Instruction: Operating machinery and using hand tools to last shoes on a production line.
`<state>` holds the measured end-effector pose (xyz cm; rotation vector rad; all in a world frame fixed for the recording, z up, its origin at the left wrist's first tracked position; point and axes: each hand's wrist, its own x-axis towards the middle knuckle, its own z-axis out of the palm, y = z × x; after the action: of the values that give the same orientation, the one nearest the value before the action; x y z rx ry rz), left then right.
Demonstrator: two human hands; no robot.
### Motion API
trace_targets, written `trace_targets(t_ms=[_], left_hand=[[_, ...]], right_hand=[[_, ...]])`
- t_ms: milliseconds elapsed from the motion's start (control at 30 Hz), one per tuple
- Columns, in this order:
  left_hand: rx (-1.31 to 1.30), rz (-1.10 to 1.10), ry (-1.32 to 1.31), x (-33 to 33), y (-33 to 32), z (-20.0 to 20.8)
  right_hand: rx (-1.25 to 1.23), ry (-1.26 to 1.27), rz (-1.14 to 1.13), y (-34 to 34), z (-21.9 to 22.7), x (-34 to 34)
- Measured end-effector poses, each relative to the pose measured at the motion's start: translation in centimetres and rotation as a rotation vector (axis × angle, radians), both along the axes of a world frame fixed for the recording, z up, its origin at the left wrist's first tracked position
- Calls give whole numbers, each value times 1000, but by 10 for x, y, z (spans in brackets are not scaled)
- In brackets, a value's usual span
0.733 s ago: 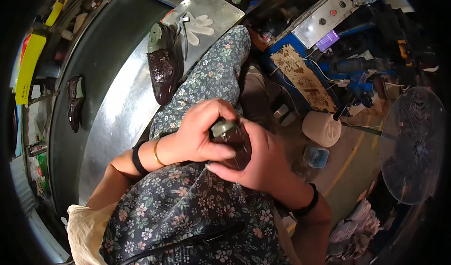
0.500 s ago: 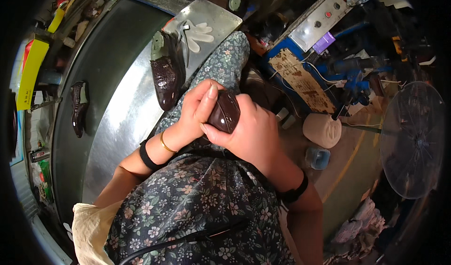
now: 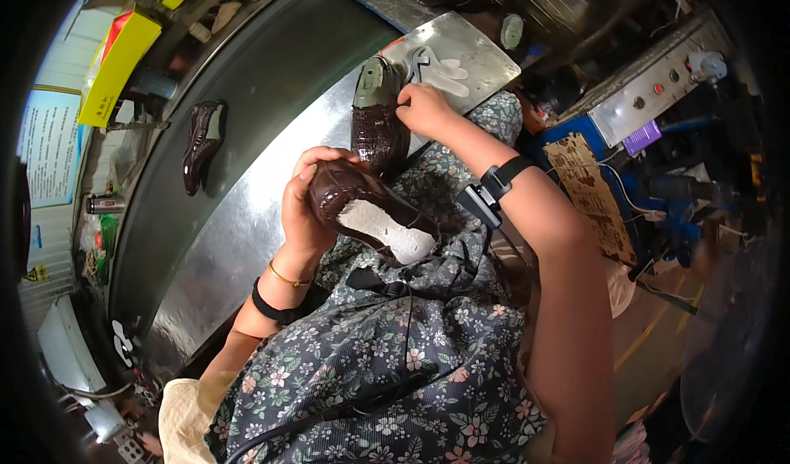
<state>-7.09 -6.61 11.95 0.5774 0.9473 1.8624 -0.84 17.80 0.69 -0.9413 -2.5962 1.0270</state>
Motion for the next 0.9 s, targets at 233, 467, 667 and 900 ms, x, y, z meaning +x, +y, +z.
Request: trace_targets(t_ms=[233, 467, 667, 900], left_hand=[[-20, 6, 205, 4, 23, -2], [9, -14, 1122, 15, 27, 21], [22, 8, 1109, 31, 8, 30], [-34, 26, 790, 24, 9, 9]], right_hand=[[160, -310, -192, 12, 13, -32], [186, -442, -152, 12, 24, -42], [64, -368, -409, 20, 26, -56], [-569, 168, -497, 74, 23, -6]])
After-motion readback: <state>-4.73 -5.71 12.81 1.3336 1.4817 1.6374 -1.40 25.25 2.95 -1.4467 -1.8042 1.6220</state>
